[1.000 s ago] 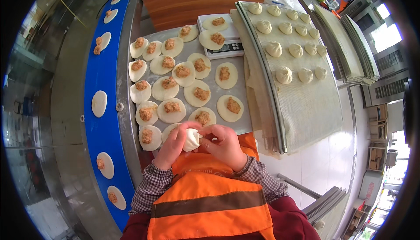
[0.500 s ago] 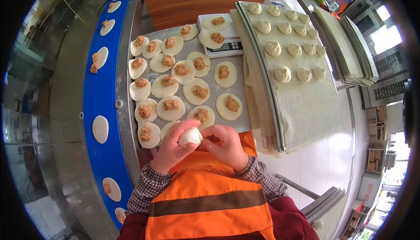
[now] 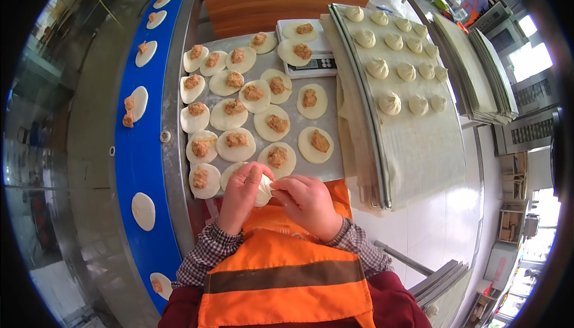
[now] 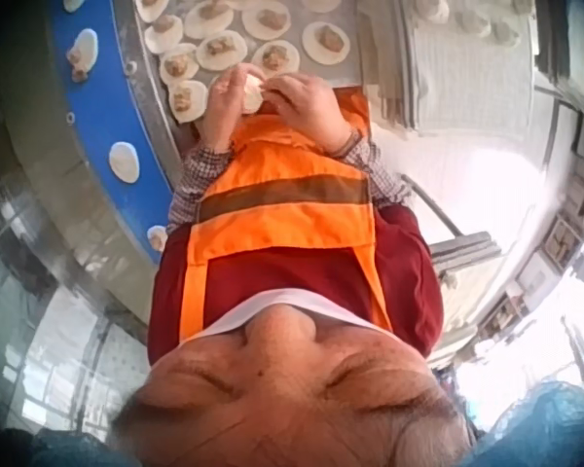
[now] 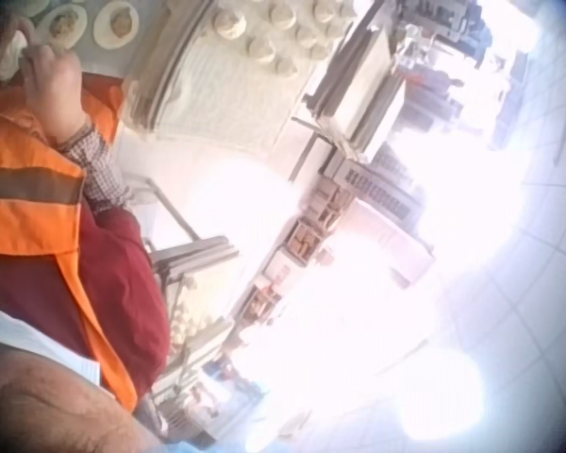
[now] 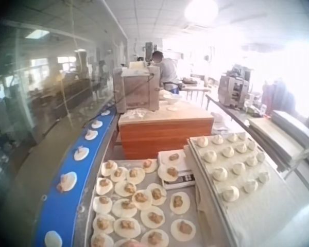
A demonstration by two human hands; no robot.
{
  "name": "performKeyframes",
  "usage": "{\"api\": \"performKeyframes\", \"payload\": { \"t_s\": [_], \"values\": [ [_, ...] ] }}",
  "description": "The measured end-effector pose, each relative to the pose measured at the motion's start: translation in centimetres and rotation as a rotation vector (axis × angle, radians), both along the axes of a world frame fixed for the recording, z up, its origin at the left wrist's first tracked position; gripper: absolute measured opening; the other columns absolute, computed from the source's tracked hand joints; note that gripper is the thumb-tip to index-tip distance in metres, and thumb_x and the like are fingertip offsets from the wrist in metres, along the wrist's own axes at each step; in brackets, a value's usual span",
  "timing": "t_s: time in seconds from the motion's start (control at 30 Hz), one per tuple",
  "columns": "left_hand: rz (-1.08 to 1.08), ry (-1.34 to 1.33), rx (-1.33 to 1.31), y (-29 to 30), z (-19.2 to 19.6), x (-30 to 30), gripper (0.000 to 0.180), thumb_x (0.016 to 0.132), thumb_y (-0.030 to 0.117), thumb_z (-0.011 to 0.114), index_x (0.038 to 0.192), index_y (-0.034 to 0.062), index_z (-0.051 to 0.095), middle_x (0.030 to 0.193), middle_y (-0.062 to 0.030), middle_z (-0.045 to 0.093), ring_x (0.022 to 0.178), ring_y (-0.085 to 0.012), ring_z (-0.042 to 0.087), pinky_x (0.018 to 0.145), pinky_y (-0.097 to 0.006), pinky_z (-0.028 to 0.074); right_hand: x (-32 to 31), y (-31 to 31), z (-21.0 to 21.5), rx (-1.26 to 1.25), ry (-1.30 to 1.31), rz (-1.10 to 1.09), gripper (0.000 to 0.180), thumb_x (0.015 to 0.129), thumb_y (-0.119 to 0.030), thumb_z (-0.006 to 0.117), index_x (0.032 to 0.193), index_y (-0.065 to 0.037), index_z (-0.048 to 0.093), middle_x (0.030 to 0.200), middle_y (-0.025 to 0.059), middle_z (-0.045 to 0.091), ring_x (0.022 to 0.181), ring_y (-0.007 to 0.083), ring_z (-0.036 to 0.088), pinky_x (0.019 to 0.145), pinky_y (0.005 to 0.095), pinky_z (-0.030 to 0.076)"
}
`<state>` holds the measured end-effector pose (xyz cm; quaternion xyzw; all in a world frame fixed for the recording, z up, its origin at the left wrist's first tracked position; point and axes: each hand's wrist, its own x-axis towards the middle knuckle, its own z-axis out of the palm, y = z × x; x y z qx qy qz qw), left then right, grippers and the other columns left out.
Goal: The person picks filled dough circles from a blue conveyor belt, folds them into dumplings by hand, and places the finished dumplings onto a tray. The process is repeated continuously throughout the clip.
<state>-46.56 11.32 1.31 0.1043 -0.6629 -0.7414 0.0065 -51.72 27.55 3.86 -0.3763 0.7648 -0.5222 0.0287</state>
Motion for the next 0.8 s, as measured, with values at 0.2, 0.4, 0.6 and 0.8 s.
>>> {"api": "performKeyframes", "payload": {
  "t_s": [0.2,0.4,0.6,0.8],
  "values": [
    [0.081,-0.242,0.444,1.6,0.6,-0.4,0.047,0.097,0.051,0.04,0.09,0.0073,0.057,0.07,0.0005,0.056,0.055,-0.0055,0.052,0.04,-0.019,0.038,0.2,-0.3,-0.4,0.058,0.198,0.001,0.022,0.077,-0.006,0.067,0.096,-0.001,0.059,0.076,0.0119,0.06,0.065,0.0303,0.06,0.057,0.0384,0.05],
    [-0.211,-0.454,0.768,0.5,-0.9,-0.9,0.054,0.096,0.057,0.037,0.09,0.0071,0.057,0.071,0.0006,0.056,0.057,-0.0084,0.055,0.041,-0.021,0.04,-0.2,1.7,0.7,0.15,0.239,0.084,0.026,0.077,-0.009,0.065,0.101,-0.001,0.057,0.08,0.0119,0.058,0.071,0.0296,0.06,0.06,0.0384,0.05],
    [-0.043,-0.411,0.715,5.9,3.4,-2.6,0.055,0.097,0.055,0.036,0.091,0.0049,0.059,0.081,-0.0018,0.06,0.07,-0.0103,0.057,0.061,-0.024,0.048,-1.7,4.8,0.5,0.071,0.454,0.073,0.02,0.077,-0.011,0.069,0.091,-0.002,0.058,0.079,0.0086,0.057,0.065,0.0262,0.058,0.054,0.0362,0.049],
    [-0.215,-0.068,0.428,8.9,1.4,-5.0,0.048,0.098,0.046,0.042,0.09,0.0017,0.059,0.083,-0.0047,0.062,0.073,-0.0088,0.056,0.065,-0.023,0.046,-2.1,8.8,3.5,0.173,0.366,-0.068,0.025,0.076,-0.014,0.071,0.095,-0.004,0.058,0.085,0.0097,0.06,0.07,0.0257,0.062,0.057,0.0338,0.051]
  ]
}}
